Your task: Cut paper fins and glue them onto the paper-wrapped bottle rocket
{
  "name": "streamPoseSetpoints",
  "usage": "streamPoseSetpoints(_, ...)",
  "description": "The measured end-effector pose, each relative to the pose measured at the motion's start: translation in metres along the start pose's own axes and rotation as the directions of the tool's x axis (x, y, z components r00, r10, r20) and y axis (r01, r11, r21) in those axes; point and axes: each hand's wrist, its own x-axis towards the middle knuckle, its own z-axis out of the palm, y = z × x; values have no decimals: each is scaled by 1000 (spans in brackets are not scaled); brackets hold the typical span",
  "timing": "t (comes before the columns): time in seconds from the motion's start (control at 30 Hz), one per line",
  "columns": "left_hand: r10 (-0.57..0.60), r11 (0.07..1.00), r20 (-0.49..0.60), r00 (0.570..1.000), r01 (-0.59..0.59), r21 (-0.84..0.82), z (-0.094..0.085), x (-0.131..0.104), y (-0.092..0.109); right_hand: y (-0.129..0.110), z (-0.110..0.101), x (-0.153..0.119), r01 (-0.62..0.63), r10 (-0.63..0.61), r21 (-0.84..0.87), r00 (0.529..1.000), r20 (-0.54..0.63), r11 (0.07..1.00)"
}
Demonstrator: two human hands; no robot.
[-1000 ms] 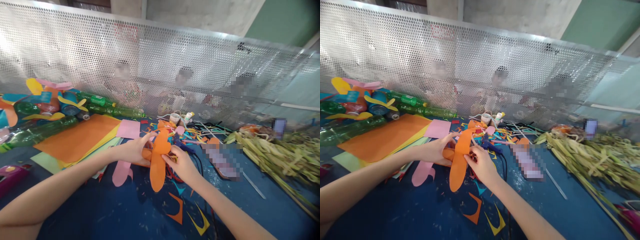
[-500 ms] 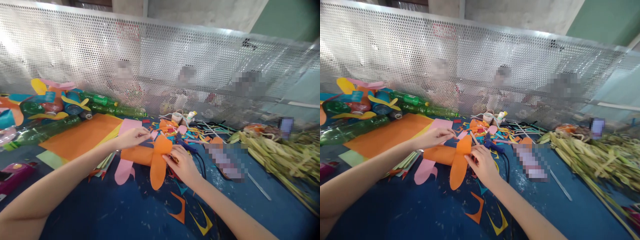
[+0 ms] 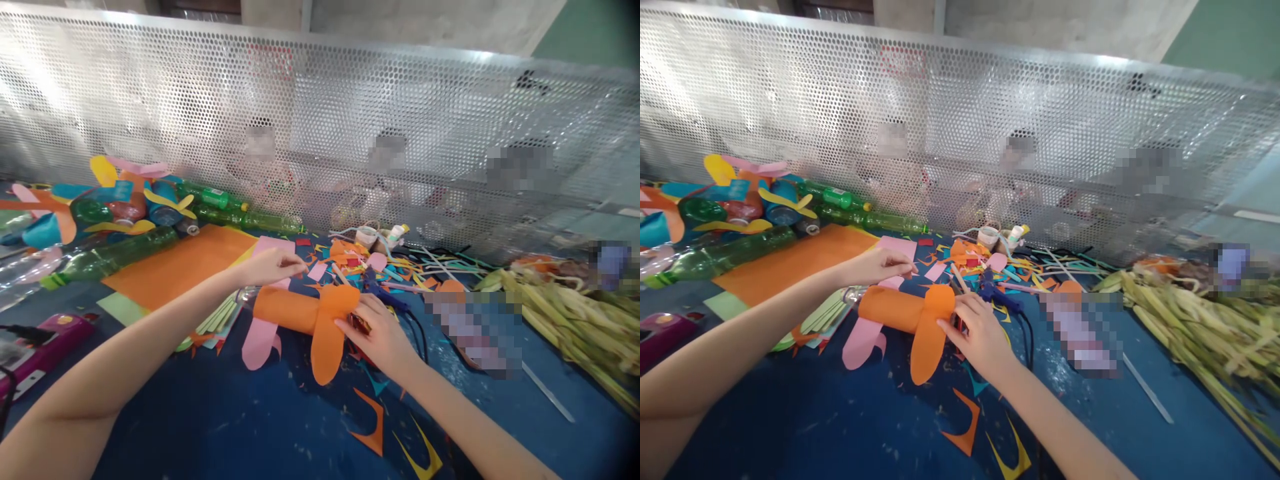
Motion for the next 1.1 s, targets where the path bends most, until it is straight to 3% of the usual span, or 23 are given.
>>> streamPoseSetpoints(0.07,36,999,23,999,-36,2,0,-2,4,-1,-1,0,13,-13,-11,1000,11,1000)
streamPoseSetpoints(0.2,192,979,194,962,-201,27,4,-11,17,-1,-2,-1,67,-67,-56,998,5,996)
streamPoseSetpoints(0.33,259,953,126,958,-275,131,22,-16,28,0,-3,0,155,-152,-63,988,40,986)
streamPoseSetpoints(0.47,289,928,54,956,-294,231,42,-13,30,-1,-4,0,156,-154,-85,987,36,984)
streamPoseSetpoints(0.67,301,933,69,951,-308,184,46,-13,27,-3,-4,-2,203,-200,-95,979,42,975)
streamPoseSetpoints(0.73,282,941,66,957,-290,177,45,-14,26,-4,-4,-2,147,-146,-40,989,24,988)
streamPoseSetpoints(0.9,266,962,41,963,-267,47,42,-11,24,-9,-6,0,-176,185,217,983,-20,960)
streamPoseSetpoints(1.0,198,976,-36,980,-200,-86,38,-7,24,-7,-6,3,-254,299,372,952,-66,893)
streamPoseSetpoints(1.1,108,937,-55,993,-120,-328,35,-4,21,-3,-5,4,-295,371,445,924,-94,846)
